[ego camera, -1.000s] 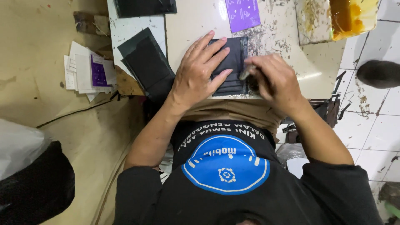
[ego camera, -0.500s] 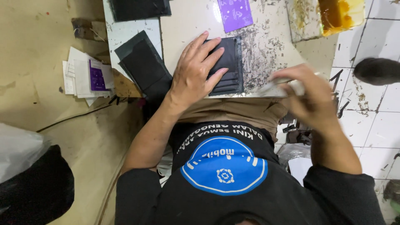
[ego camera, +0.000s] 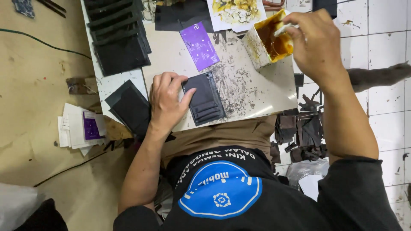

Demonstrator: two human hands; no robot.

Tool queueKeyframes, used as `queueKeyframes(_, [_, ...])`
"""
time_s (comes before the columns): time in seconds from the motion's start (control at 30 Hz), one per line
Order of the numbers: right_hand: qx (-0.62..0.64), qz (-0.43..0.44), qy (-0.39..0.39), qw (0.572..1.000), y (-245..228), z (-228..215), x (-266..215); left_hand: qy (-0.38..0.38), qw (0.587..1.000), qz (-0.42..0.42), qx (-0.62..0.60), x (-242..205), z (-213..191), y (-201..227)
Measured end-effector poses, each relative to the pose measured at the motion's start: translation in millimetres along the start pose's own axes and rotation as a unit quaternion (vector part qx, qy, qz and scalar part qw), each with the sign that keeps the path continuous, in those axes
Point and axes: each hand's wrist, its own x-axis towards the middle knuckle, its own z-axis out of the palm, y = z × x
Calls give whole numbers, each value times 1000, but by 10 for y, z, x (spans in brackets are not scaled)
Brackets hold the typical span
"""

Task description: Applying glue to small leather components and assembling them together on a workbench.

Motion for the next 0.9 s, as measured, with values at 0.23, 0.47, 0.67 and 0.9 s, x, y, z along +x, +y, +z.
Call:
queueKeyframes(0.23, [-43, -23, -19, 999, 36, 91, 44, -1, 1000, -12, -28, 18, 29, -60])
queueKeyframes(0.47, [109, 133, -105, 980, -243, -369, 151, -10, 996, -34, -78, 56, -33, -71])
queueKeyframes(0.67, [180, 143, -126, 965, -337, -530, -9, 26, 990, -58, -128, 9, 56, -225])
queueKeyframes(0.9, [325, -16, -110, 939, -1303, -274, 214, 60, 986, -61, -146, 17, 37, -229])
